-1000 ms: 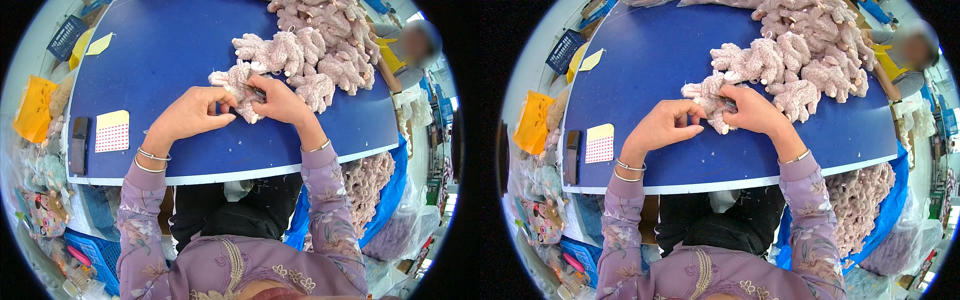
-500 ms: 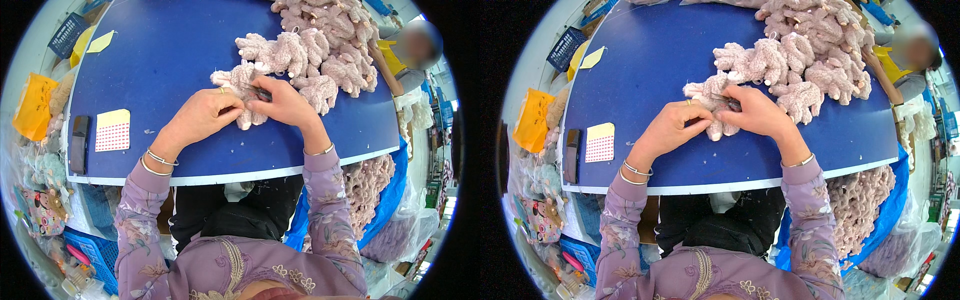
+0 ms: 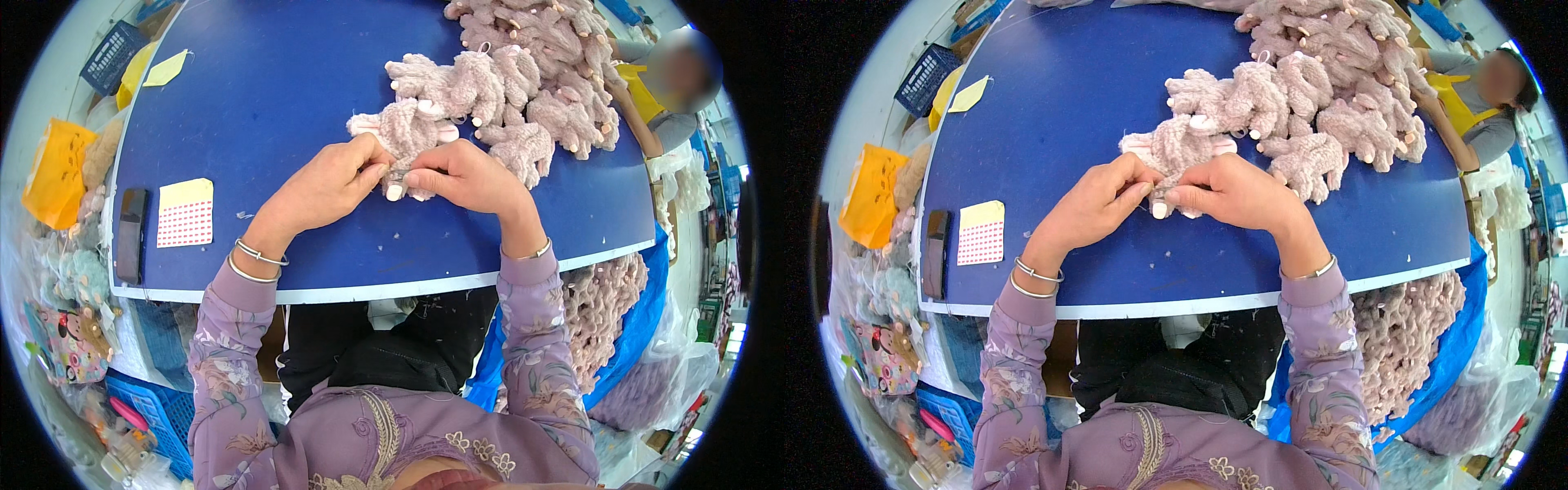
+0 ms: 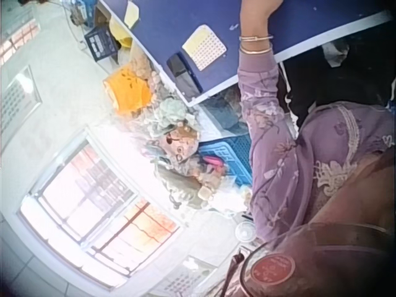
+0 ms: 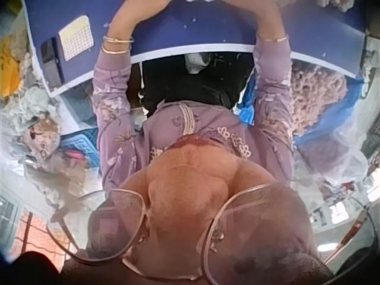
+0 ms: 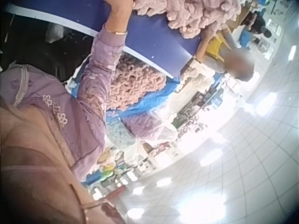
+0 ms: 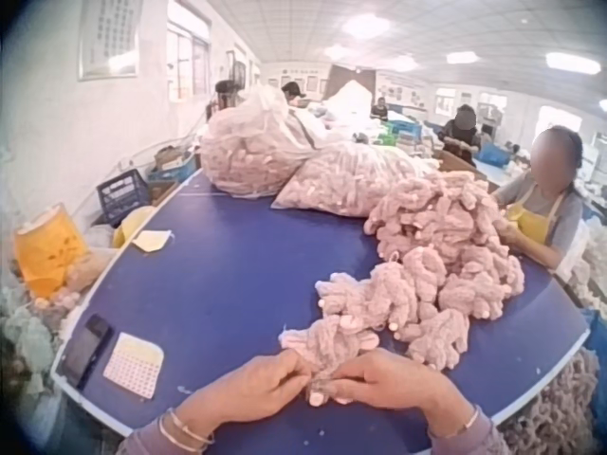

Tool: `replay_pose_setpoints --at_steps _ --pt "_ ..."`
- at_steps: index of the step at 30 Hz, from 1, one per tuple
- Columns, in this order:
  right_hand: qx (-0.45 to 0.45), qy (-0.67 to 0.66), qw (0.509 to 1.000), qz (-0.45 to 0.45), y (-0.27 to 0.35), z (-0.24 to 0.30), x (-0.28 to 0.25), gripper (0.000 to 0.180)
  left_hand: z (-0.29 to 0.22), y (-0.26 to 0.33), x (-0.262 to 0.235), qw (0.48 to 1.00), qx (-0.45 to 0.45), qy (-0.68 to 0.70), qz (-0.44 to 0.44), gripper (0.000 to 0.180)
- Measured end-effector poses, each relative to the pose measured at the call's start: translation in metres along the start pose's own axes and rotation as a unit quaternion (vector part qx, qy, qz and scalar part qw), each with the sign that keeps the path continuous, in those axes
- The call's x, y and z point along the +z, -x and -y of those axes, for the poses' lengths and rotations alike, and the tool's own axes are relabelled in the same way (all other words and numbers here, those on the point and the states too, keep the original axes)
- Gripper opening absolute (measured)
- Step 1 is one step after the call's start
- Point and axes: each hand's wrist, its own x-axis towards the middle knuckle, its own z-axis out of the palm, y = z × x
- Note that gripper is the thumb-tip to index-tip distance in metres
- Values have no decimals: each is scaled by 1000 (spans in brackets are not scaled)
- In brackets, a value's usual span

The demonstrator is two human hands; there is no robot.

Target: The person trims loose threads and excess fabric from small pink stuffed animals using scissors. They handle each item one at a time, rotate it to access different sides, and place the finished pieces on the blue table.

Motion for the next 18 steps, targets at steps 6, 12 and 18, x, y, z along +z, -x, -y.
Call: replay_pose_setpoints --at_steps 6,12,18 --pt "36 -10 999 4 0 -7 -3 31 -1 -1 0 1000 3 -4 12 13" --pt "8 19 1000 -3 -2 -5 2 31 1 -2 1 1000 14 -16 13 12" --pt "-20 20 999 -18 -3 -8 4 32 1 -2 0 1000 5 -7 2 12"
